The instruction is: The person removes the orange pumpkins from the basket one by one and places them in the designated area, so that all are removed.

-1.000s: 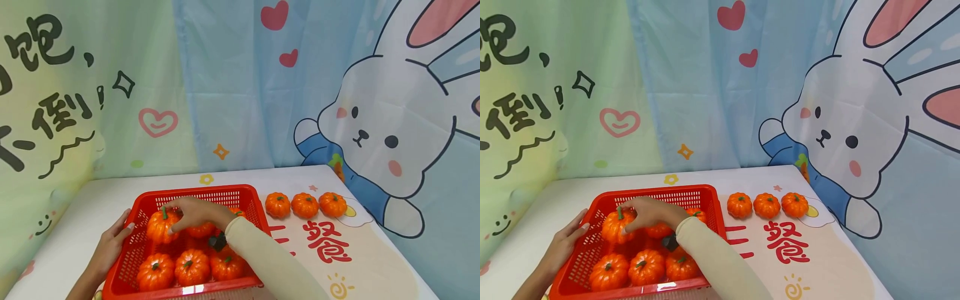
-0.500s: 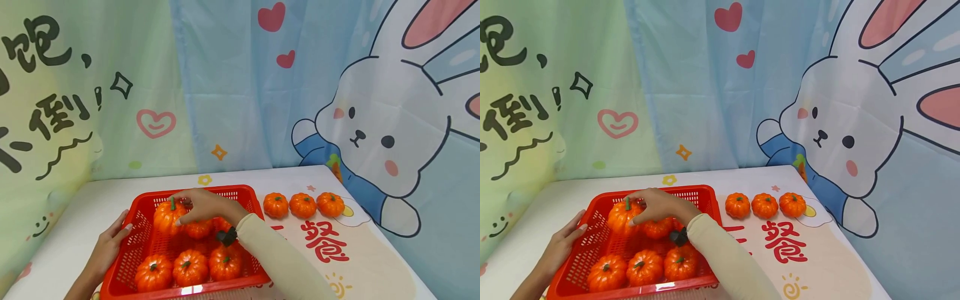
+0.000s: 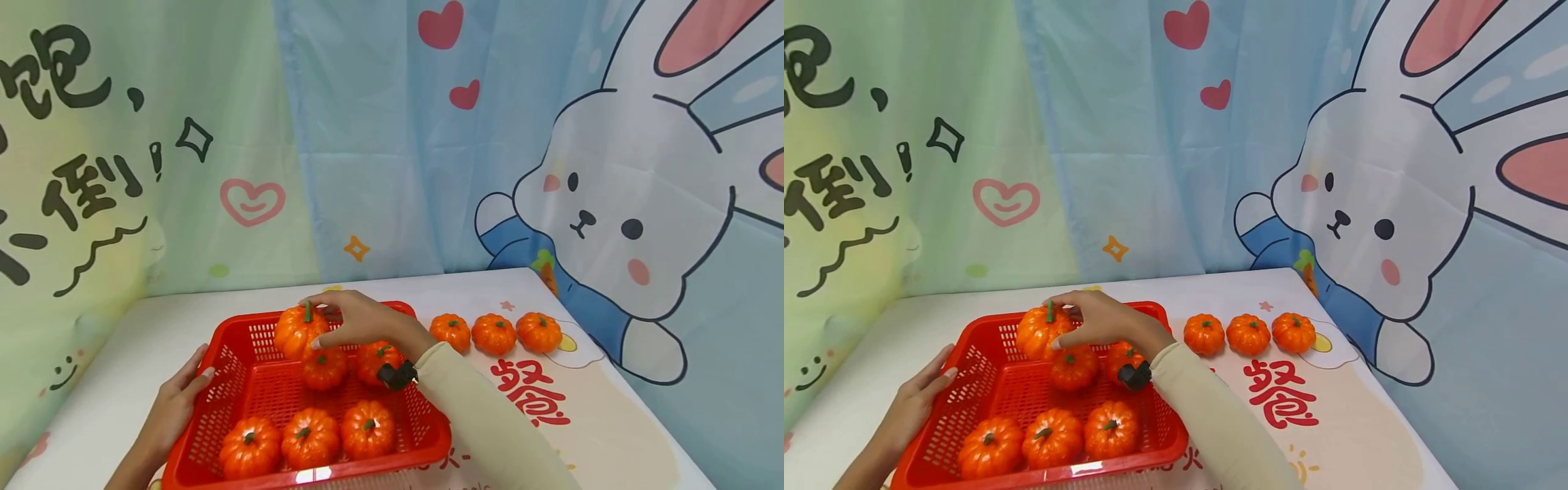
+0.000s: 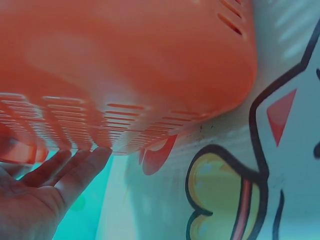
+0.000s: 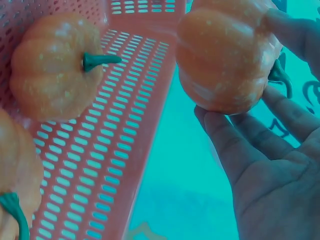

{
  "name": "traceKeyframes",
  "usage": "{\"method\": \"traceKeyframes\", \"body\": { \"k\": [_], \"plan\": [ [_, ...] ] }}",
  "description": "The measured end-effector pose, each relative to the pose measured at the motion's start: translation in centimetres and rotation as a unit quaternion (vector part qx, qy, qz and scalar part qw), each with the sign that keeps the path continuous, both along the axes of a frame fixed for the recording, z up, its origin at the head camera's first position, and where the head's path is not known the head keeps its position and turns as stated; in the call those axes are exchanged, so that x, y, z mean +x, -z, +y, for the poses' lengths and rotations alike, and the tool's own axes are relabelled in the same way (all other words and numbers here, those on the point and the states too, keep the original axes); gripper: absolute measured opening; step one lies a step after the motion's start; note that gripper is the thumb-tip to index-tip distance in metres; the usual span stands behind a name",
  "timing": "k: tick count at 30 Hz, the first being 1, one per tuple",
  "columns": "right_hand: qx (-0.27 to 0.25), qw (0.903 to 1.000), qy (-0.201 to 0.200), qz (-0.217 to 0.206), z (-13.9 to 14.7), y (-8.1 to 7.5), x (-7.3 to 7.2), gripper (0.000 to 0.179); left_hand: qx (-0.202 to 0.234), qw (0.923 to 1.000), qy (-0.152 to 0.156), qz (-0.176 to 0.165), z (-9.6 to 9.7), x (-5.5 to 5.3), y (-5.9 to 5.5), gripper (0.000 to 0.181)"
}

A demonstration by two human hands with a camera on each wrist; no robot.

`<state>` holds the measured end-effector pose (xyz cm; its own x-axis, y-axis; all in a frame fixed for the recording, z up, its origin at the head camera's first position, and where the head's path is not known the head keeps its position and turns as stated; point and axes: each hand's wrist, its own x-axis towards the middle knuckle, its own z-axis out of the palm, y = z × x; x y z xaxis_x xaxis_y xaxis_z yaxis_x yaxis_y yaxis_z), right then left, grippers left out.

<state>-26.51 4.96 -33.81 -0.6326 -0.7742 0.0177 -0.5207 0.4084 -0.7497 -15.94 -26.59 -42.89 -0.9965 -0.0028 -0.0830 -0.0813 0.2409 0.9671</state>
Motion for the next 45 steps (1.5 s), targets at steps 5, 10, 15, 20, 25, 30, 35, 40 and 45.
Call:
{"method": "traceKeyframes", "body": {
  "k": [5,10,15,20,25,30,35,40,45],
  "plan": [
    [-0.026,0.9996,0.013,-0.002,1.1,-0.2,0.1,0.065,0.012,0.9999,-0.003,-0.002,0.0,-0.1,0.0,0.066],
    [-0.043,0.9985,0.034,-0.005,2.4,-0.2,0.2,0.065,0.012,0.9999,-0.001,-0.002,0.1,-0.1,-0.1,0.066],
    [-0.054,0.9975,0.046,0.0,3.6,0.0,0.1,0.067,-0.007,1.0,0.0,-0.001,0.0,0.1,-0.1,0.064],
    [-0.069,0.9962,0.053,-0.001,4.6,0.0,0.2,0.065,0.0,1.0,0.0,-0.004,-0.1,0.2,0.1,0.064],
    [-0.073,0.9944,0.076,-0.009,6.1,0.0,0.3,0.064,0.014,0.9998,0.011,0.004,-0.1,0.1,0.2,0.064],
    [-0.072,0.9932,0.091,0.0,7.8,0.1,0.0,0.066,0.011,0.9998,0.012,0.013,-0.1,-0.1,0.1,0.064],
    [-0.068,0.9909,0.116,0.014,9.7,0.2,0.0,0.067,0.007,0.9997,0.012,0.02,0.0,-0.1,-0.1,0.063],
    [-0.073,0.9882,0.133,0.022,11.4,0.3,0.1,0.068,0.005,0.9995,0.017,0.025,-0.1,0.0,-0.2,0.063],
    [-0.062,0.9831,0.172,0.014,13.0,0.6,0.4,0.069,0.009,0.9993,0.02,0.032,0.0,0.0,-0.1,0.064]
  ]
}}
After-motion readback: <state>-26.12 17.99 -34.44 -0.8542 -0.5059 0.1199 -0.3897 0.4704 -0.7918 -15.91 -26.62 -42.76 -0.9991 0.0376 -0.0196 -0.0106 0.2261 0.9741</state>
